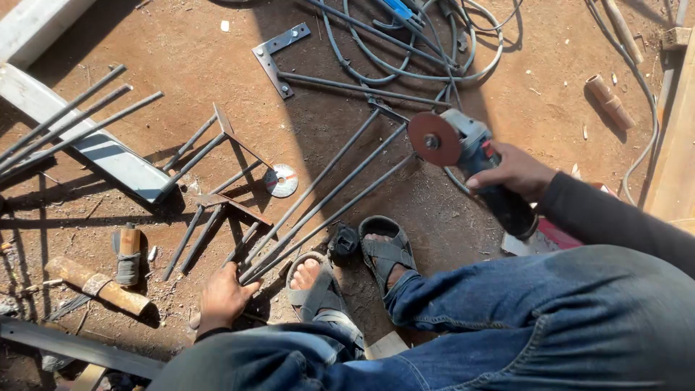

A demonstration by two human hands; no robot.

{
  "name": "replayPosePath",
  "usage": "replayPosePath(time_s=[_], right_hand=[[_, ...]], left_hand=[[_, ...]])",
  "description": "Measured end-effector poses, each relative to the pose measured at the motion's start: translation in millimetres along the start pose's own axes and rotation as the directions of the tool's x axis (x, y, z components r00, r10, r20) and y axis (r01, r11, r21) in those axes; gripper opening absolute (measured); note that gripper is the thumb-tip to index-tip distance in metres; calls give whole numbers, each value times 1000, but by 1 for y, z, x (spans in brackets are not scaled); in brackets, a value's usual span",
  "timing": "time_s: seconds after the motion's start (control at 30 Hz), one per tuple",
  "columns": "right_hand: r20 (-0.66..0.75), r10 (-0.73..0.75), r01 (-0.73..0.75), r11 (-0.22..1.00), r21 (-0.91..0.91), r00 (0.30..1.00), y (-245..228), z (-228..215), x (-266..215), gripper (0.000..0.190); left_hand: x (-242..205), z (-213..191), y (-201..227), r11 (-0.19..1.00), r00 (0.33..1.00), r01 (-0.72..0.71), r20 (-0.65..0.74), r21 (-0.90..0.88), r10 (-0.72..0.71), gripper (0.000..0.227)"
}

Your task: Cutting a bundle of metal rods using a handheld angle grinder

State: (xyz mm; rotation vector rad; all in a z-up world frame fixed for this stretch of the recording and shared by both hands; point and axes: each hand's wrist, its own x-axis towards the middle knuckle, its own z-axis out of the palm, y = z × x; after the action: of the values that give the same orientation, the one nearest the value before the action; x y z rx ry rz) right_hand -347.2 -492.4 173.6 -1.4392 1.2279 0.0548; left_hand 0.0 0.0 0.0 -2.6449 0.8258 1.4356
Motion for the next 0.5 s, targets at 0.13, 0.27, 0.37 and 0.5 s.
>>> replayPosePath(time_s=[0.13,0.27,0.37,0.5], right_hand=[[80,135,-150,966,211,988,22,31,3,38],[90,261,-276,892,358,961,-8,54,-1,49],[45,262,-262,906,333,964,2,53,-2,51],[15,181,-177,942,284,983,1,53,-11,52]], left_hand=[[0,11,14,989,1000,4,-5,-148,-5,58],[27,27,29,999,997,-50,-58,-2,50,61],[22,24,41,996,994,-88,-59,-11,87,61],[14,23,47,993,987,-116,-115,0,115,61]])
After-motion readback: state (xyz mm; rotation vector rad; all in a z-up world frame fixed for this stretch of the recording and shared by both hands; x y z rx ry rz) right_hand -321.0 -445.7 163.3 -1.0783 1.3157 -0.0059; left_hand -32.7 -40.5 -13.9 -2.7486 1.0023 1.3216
